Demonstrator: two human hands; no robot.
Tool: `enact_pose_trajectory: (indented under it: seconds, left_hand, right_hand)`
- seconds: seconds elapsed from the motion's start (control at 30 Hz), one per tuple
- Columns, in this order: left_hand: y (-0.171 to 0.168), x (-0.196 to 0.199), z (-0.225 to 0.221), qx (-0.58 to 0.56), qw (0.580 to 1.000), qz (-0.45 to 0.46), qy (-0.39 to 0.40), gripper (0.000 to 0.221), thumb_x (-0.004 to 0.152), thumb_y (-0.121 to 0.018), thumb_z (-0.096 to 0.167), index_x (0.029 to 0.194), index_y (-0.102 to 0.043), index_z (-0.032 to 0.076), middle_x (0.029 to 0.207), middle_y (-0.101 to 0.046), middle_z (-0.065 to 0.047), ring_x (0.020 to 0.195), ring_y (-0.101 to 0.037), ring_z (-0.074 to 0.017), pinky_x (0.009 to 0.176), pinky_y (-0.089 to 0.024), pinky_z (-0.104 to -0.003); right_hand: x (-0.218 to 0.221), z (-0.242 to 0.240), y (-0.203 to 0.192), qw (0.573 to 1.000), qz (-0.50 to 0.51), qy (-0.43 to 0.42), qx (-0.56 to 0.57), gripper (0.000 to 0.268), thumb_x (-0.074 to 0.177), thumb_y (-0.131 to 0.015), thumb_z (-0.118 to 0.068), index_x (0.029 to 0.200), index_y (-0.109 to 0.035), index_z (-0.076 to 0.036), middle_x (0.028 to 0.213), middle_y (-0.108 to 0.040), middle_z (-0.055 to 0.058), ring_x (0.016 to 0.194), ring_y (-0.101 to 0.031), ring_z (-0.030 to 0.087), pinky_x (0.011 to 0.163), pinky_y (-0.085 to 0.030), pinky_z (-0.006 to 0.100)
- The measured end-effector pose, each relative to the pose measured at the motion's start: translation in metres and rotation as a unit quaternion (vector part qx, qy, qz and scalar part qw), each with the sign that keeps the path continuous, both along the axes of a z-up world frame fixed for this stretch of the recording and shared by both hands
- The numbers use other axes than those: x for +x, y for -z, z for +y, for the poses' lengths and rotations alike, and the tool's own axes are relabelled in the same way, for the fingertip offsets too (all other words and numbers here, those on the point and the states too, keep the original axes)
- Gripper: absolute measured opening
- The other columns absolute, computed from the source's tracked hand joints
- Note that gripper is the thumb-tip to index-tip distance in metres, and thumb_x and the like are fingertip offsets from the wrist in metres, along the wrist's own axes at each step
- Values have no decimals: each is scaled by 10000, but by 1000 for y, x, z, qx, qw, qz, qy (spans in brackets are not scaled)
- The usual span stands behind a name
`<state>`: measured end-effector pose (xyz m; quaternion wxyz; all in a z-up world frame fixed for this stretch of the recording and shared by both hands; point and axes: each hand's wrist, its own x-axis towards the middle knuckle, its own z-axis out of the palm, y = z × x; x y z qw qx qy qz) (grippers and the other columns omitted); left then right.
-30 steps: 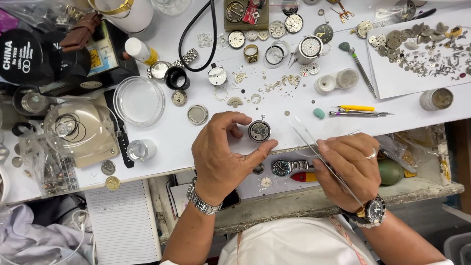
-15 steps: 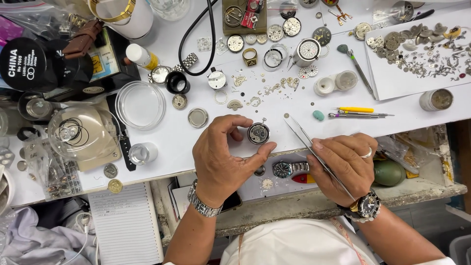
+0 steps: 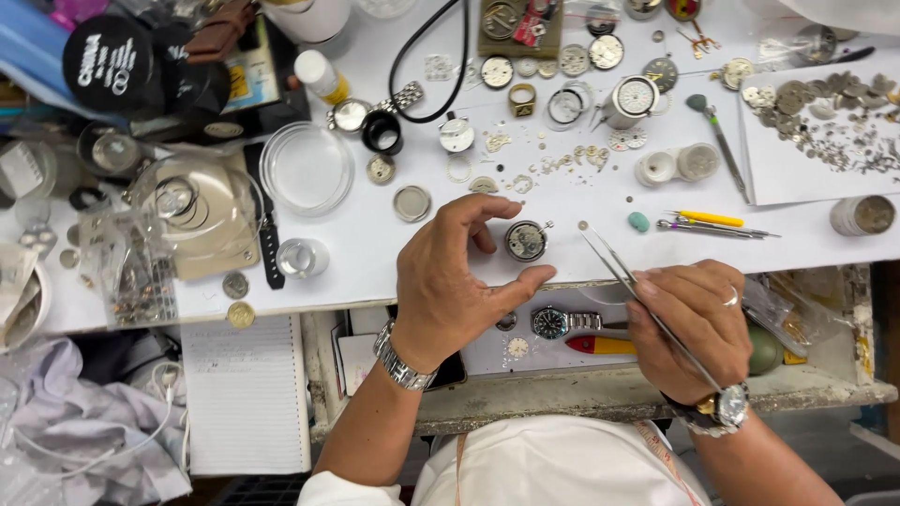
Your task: Repairing or assembling a watch movement by manipulating tiny gears and components with precision tools on a workbench.
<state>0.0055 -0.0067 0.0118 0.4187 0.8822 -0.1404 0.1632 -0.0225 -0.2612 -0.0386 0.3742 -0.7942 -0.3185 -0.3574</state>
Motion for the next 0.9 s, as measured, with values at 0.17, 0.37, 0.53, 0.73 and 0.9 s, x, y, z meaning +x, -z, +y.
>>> enact_pose_trajectory:
  seconds: [0.17,0.37,0.53,0.73,0.9]
  left_hand:
    - [4,-1,1,-18,1000,9,1,664,808,-941,326,1242,-480,128,1107,-734,48,685,-584,-74,698,-556,-258]
    - [0,-1,5,-41,999,25,22,619,824,-893,209,1282,-483,132,1175,-756,68,684,-586,-90,751,-565,-263]
    - [3,0,6,-6,999,40,23,787,788,-943,368,1376,-472,143,1249,-712,65,698,-567,-77,716,-563,-282]
    - [6,0,6,-13,999,26,26,712,845,-920,321,1365,-469,137,1112,-718,71,681,-552,-70,710,-550,-266]
    - [9,-2,3,-2,1000,2,5,722,839,-932,341,1363,-479,139,1083,-710,66,687,-550,-95,738,-552,-299]
  right_hand:
    - [-6,-7,3,996,31,-49,64,113,949,-680,10,1028,-661,88,954,-686,303,809,-708,390,760,-649,466]
    - [5,-5,-10,983,123,-111,84,145,931,-681,-4,1045,-662,84,978,-704,276,846,-742,362,758,-631,366]
    - [11,0,-17,982,139,-99,78,152,924,-687,13,1032,-662,118,978,-702,320,861,-744,421,769,-638,406]
    - [9,2,-11,982,134,-106,78,136,938,-675,-2,1037,-666,92,977,-710,288,841,-741,387,740,-618,370]
    - [3,9,-1,989,92,-96,70,145,940,-685,-10,1043,-659,89,974,-700,297,831,-739,372,743,-621,391]
